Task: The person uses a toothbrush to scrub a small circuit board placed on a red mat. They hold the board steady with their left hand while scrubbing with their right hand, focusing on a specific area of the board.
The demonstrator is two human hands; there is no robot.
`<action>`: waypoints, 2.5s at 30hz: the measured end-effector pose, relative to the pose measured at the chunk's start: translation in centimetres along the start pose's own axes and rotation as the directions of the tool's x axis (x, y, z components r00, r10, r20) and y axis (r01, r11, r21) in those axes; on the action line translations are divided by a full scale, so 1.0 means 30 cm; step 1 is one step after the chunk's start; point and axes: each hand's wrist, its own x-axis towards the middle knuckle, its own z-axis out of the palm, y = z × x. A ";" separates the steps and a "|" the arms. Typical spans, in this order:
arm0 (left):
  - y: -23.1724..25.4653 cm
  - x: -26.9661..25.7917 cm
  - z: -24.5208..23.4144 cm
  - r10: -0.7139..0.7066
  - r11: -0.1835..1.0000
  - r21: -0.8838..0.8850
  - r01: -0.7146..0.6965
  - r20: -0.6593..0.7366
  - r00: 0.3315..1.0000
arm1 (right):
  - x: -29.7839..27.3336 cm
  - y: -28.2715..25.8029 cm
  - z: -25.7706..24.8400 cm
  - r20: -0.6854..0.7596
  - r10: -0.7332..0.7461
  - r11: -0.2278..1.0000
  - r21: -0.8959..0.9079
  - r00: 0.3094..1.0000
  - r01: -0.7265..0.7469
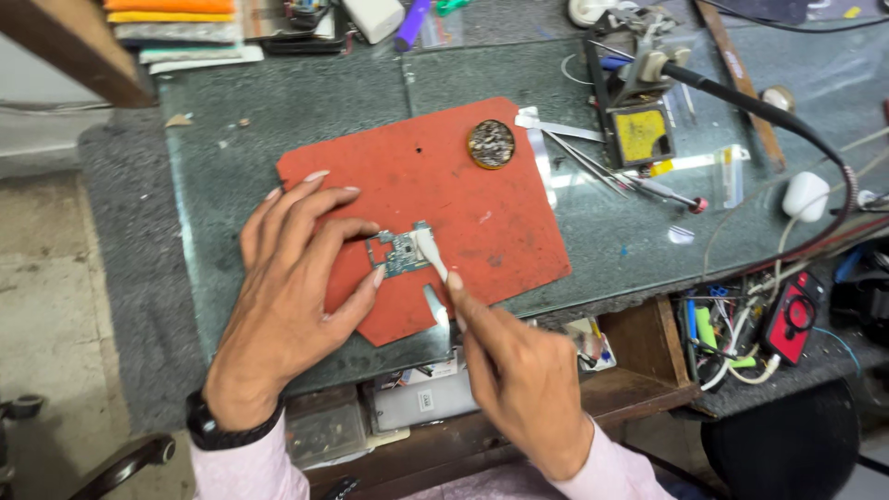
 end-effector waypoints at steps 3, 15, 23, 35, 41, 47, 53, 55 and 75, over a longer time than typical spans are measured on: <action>0.001 0.003 0.000 -0.006 1.000 -0.009 0.006 0.004 1.000 | -0.022 -0.001 -0.013 0.026 0.006 1.000 -0.026 1.000 -0.005; -0.001 0.003 0.003 -0.004 1.000 -0.003 0.004 0.012 1.000 | -0.035 -0.002 -0.014 0.054 0.049 0.999 -0.002 0.997 -0.049; -0.001 0.003 0.002 -0.015 1.000 -0.002 0.015 0.016 1.000 | 0.023 0.030 0.021 -0.087 -0.069 0.997 0.025 0.994 0.071; -0.016 -0.004 0.010 0.020 1.000 -0.013 -0.021 -0.010 1.000 | 0.035 0.009 0.012 -0.103 -0.086 0.996 0.009 0.991 0.087; -0.024 -0.014 0.011 0.020 1.000 -0.007 -0.020 -0.008 1.000 | -0.004 -0.015 -0.004 -0.034 -0.035 0.999 -0.032 0.999 0.034; -0.018 -0.007 0.012 0.017 1.000 -0.022 -0.017 -0.013 1.000 | 0.051 -0.010 0.011 -0.067 -0.034 0.999 0.001 0.997 0.034; -0.024 -0.019 0.009 0.002 0.999 -0.032 -0.003 -0.016 1.000 | -0.007 -0.017 0.003 -0.048 -0.076 0.997 -0.012 0.996 0.076; -0.020 -0.018 0.017 0.008 0.999 -0.038 -0.008 -0.013 1.000 | 0.011 0.010 0.017 -0.071 -0.084 0.996 -0.015 0.994 0.083; -0.025 -0.021 0.021 0.032 0.999 -0.032 -0.034 -0.046 0.998 | 0.008 -0.023 0.023 0.076 -0.023 0.998 -0.059 0.997 0.028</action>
